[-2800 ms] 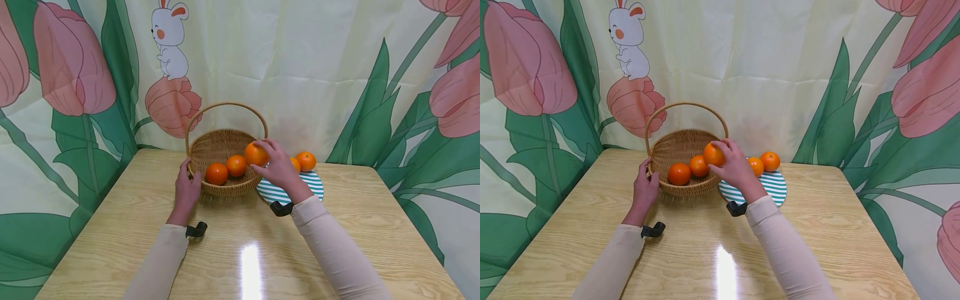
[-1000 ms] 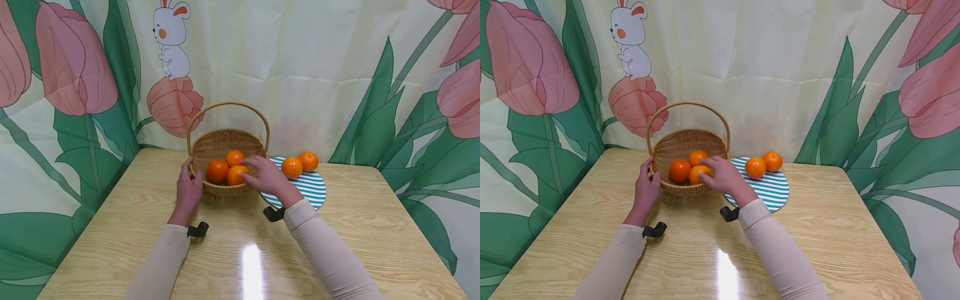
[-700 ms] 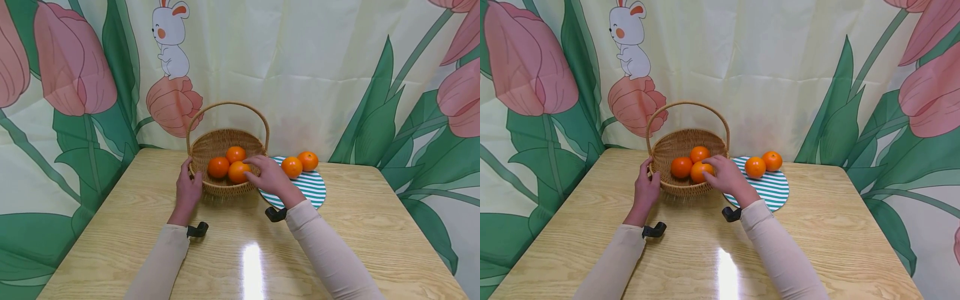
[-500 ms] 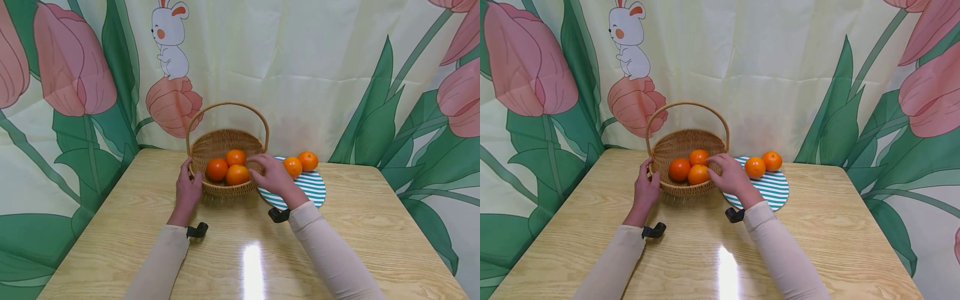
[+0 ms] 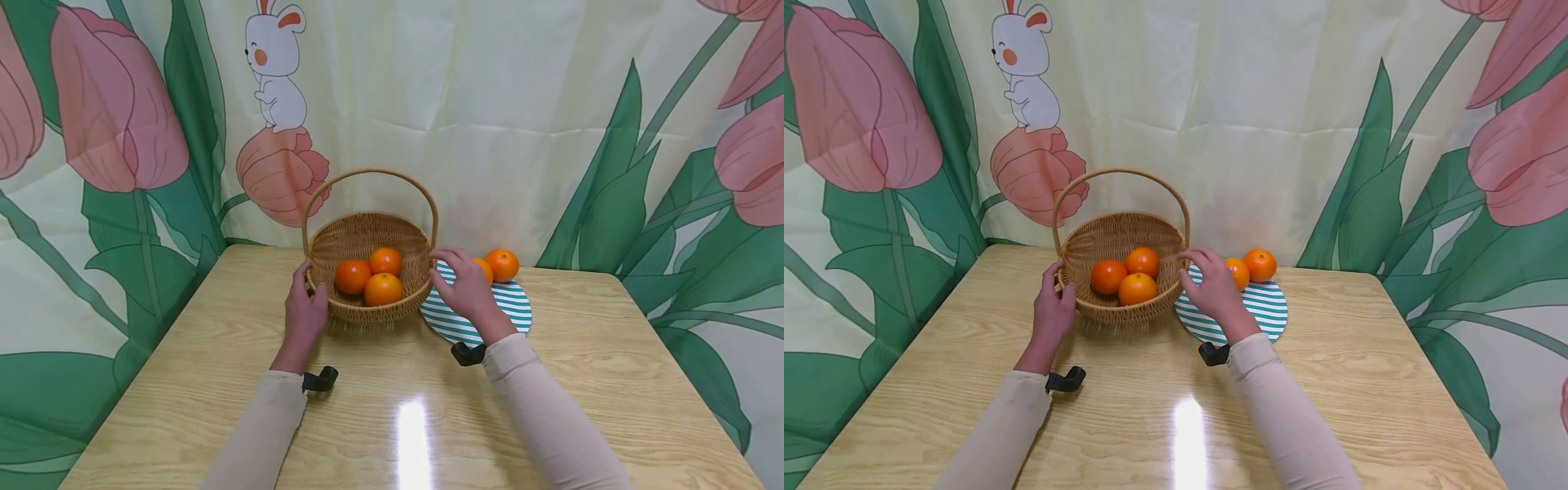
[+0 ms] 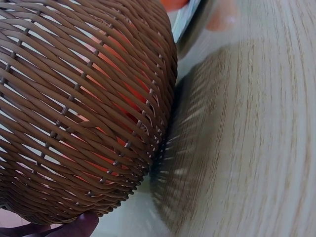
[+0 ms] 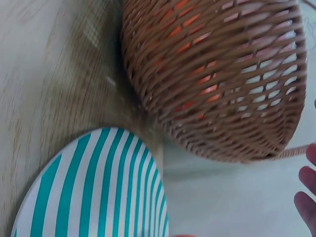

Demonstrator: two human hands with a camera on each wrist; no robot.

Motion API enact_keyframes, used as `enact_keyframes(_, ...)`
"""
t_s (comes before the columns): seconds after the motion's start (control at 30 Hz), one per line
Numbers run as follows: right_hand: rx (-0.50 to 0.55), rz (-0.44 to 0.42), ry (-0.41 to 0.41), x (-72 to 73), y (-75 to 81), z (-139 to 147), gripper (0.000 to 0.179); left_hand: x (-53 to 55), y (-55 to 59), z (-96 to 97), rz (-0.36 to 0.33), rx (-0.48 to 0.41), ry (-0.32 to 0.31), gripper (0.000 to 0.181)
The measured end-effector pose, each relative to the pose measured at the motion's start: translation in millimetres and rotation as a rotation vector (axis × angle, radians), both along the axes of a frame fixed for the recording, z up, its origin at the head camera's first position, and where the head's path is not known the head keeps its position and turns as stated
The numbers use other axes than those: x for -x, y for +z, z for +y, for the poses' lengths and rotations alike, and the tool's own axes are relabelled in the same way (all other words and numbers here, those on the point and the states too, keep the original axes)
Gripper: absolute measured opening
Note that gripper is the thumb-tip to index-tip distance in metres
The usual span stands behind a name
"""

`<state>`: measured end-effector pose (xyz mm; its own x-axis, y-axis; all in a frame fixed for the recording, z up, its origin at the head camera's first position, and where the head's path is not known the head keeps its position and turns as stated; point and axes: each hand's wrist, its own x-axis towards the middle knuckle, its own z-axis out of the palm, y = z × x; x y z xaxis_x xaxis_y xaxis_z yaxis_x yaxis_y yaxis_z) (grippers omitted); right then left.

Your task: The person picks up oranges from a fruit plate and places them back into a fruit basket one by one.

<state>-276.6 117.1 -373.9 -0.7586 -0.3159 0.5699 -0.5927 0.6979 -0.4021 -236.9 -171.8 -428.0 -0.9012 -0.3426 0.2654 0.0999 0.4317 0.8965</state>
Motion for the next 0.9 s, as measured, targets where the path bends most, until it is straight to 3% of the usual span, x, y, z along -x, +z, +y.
enact_keyframes(0.23,-0.025,-0.03,-0.076,9.3,-8.7,9.8,0.034,0.2,0.0,0.1,0.007,0.008,0.009,0.052)
enact_keyframes(0.53,-0.067,-0.157,-0.168,18.2,-16.2,19.9,0.044,2.2,-2.9,-0.2,0.021,0.009,0.006,0.051)
enact_keyframes(0.9,-0.098,-0.267,-0.203,25.2,-18.4,33.6,0.057,1.3,-1.5,0.5,0.038,0.009,0.006,0.051)
